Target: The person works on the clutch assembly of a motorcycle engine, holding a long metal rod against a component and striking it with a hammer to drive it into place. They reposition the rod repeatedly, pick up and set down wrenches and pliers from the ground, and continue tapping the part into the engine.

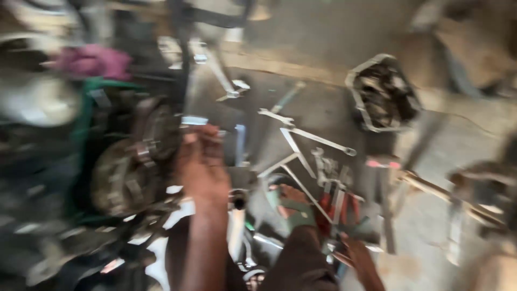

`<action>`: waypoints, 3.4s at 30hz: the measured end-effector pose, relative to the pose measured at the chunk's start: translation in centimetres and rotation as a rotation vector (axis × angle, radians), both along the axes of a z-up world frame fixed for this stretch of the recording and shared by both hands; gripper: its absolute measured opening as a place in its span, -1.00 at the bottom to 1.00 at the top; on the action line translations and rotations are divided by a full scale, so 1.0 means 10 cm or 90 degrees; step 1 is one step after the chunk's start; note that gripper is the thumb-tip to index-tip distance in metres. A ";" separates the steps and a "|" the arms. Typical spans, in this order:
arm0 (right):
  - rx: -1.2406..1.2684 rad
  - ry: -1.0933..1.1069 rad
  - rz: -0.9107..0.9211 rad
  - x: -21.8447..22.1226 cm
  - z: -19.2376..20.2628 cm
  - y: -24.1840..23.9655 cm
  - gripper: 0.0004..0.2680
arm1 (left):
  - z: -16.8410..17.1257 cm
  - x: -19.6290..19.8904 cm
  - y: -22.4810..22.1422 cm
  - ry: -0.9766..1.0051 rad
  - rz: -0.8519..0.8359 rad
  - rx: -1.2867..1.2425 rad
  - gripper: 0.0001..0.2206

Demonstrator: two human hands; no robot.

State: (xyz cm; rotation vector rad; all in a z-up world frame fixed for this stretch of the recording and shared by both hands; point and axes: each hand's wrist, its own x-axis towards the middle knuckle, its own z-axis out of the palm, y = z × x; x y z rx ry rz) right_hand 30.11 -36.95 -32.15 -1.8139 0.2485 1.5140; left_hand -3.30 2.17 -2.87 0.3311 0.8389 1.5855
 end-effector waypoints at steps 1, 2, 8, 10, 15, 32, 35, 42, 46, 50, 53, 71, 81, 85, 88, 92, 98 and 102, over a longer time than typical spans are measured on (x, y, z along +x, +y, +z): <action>-0.020 -0.037 0.073 0.24 -0.39 -0.27 -0.73 | 0.05 0.04 0.02 -0.022 0.035 -0.064 -0.84; -0.038 -0.075 0.147 0.50 -0.73 -0.49 -0.73 | 0.09 0.10 0.04 -0.047 0.072 -0.126 -0.84; 0.085 -0.992 0.410 0.54 1.01 1.03 -0.69 | 0.19 0.13 0.01 -0.056 0.055 -0.059 -0.82; 0.067 -0.987 0.453 0.75 0.76 1.20 -0.63 | 0.10 0.12 0.03 -0.066 0.054 -0.056 -0.81; 0.077 -0.937 0.455 1.01 0.25 1.31 -0.57 | 0.13 0.11 0.01 -0.076 0.070 -0.063 -0.82; 0.254 -0.467 0.109 0.73 1.06 1.62 -0.77 | 0.12 0.15 0.01 -0.094 0.096 -0.043 -0.82; 0.270 -0.437 0.071 0.57 1.34 1.78 -0.72 | 0.15 0.16 0.02 -0.071 0.100 -0.060 -0.81; 0.352 -0.412 0.123 -0.04 2.47 2.19 -0.72 | 0.31 0.19 0.02 -0.048 0.116 -0.085 -0.82; 0.345 -0.362 0.178 -0.26 2.84 2.30 -0.68 | 0.25 0.20 0.02 -0.033 0.123 -0.081 -0.82; 0.355 -0.303 0.207 -0.37 2.84 2.24 -0.66 | 0.25 0.22 0.06 -0.025 0.142 -0.099 -0.83; 0.333 -0.277 0.238 -0.39 2.73 2.17 -0.66 | 0.16 0.22 0.07 -0.031 0.154 -0.104 -0.83; 0.637 0.060 0.011 -1.35 3.41 2.57 -0.70 | 0.09 0.18 0.13 -0.057 0.128 -0.111 -0.78; 0.607 0.163 -0.078 -2.18 3.43 3.08 -0.67 | 0.02 0.14 0.19 -0.100 0.132 -0.110 -0.85; 0.572 0.135 -0.060 -2.43 3.31 2.88 -0.67 | -0.06 0.14 0.21 -0.084 0.139 -0.095 -0.84; 0.559 0.148 -0.033 -2.53 3.27 2.87 -0.67 | -0.06 0.16 0.18 -0.080 0.150 -0.068 -0.82; 0.577 0.067 0.061 -2.51 3.22 2.97 -0.63 | 0.11 0.18 0.15 -0.098 0.160 -0.090 -0.80; 0.529 0.093 -0.010 -2.55 3.44 2.98 -0.69 | 0.06 0.18 0.19 -0.115 0.159 -0.105 -0.81; 0.592 0.005 0.019 -2.57 3.00 2.92 -0.61 | 0.06 0.20 0.17 -0.101 0.187 -0.099 -0.81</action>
